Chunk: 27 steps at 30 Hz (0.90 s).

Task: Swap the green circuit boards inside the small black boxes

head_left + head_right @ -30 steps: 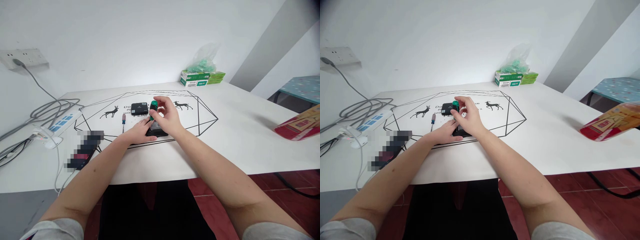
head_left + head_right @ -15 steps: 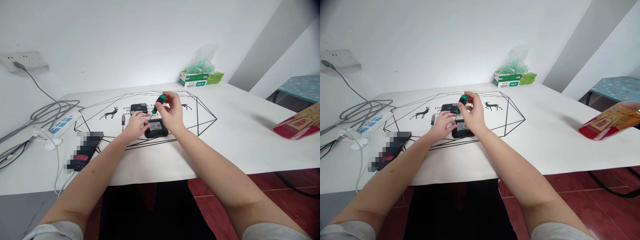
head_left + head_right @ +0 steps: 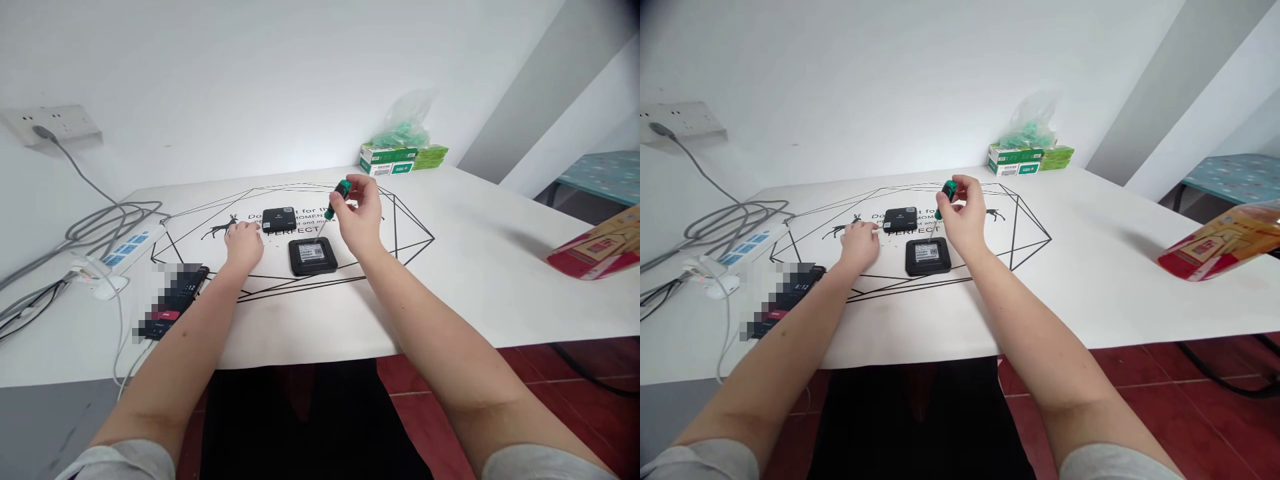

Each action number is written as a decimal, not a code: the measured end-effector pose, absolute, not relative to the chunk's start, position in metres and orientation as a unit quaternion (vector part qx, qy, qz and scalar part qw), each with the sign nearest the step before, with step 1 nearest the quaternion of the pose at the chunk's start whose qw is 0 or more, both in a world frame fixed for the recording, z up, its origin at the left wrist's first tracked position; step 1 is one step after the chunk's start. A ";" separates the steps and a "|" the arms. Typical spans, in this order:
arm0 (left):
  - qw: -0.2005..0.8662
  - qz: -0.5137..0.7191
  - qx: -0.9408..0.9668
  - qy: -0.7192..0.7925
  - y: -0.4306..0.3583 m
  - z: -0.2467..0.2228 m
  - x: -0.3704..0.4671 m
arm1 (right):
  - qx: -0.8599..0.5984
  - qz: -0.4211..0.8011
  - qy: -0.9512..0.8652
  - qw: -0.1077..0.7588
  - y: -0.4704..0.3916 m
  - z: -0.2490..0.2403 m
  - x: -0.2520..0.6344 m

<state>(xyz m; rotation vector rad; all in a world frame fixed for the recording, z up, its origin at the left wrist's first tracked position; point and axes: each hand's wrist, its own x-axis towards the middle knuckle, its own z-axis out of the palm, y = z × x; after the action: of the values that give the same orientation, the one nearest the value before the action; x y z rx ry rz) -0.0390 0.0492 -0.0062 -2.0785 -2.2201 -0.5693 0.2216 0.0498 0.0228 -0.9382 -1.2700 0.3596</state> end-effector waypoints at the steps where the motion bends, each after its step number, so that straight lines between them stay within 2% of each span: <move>1: 0.021 -0.180 -0.651 -0.737 0.050 -0.006 -0.043 | -0.439 0.146 -0.568 0.681 0.052 0.025 0.226; 4: -0.052 -0.209 -0.595 -0.775 0.054 -0.007 -0.053 | -0.525 0.104 -0.595 0.600 0.059 0.030 0.241; 6: -0.101 -0.250 -0.570 -0.776 0.057 -0.009 -0.059 | -0.587 0.102 -0.628 0.501 0.063 0.030 0.251; 10: -0.134 -0.323 -0.547 -0.760 0.064 -0.009 -0.064 | -0.679 0.115 -0.673 0.270 0.071 0.021 0.263; 12: -0.153 -0.370 -0.536 -0.743 0.067 -0.008 -0.062 | -0.697 0.119 -0.678 0.200 0.074 0.015 0.266; 14: -0.219 -0.448 -0.512 -0.699 0.070 -0.006 -0.056 | -0.705 0.124 -0.677 0.173 0.075 0.010 0.266; 16: -0.352 -0.566 -0.443 -0.599 0.071 -0.005 -0.049 | -0.708 0.119 -0.677 0.166 0.074 0.009 0.264; 18: -0.435 -0.634 -0.378 -0.516 0.069 -0.004 -0.043 | -0.685 0.107 -0.701 0.169 0.070 0.010 0.261; 20: -0.467 -0.658 -0.348 -0.477 0.067 -0.003 -0.039 | -0.606 0.124 -0.767 0.168 0.065 0.013 0.258; 23: -0.488 -0.668 -0.341 -0.446 0.062 -0.004 -0.033 | -0.455 0.227 -0.854 0.112 0.059 0.016 0.254; 27: -0.483 -0.665 -0.354 -0.447 0.058 -0.006 -0.025 | -0.419 0.278 -0.863 0.051 0.056 0.014 0.250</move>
<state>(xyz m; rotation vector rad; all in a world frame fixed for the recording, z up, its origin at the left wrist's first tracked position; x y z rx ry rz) -0.0252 0.0577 -0.0065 -1.6759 -2.1157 -3.1513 0.2495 0.0559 0.0136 -1.2747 -2.6256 0.8469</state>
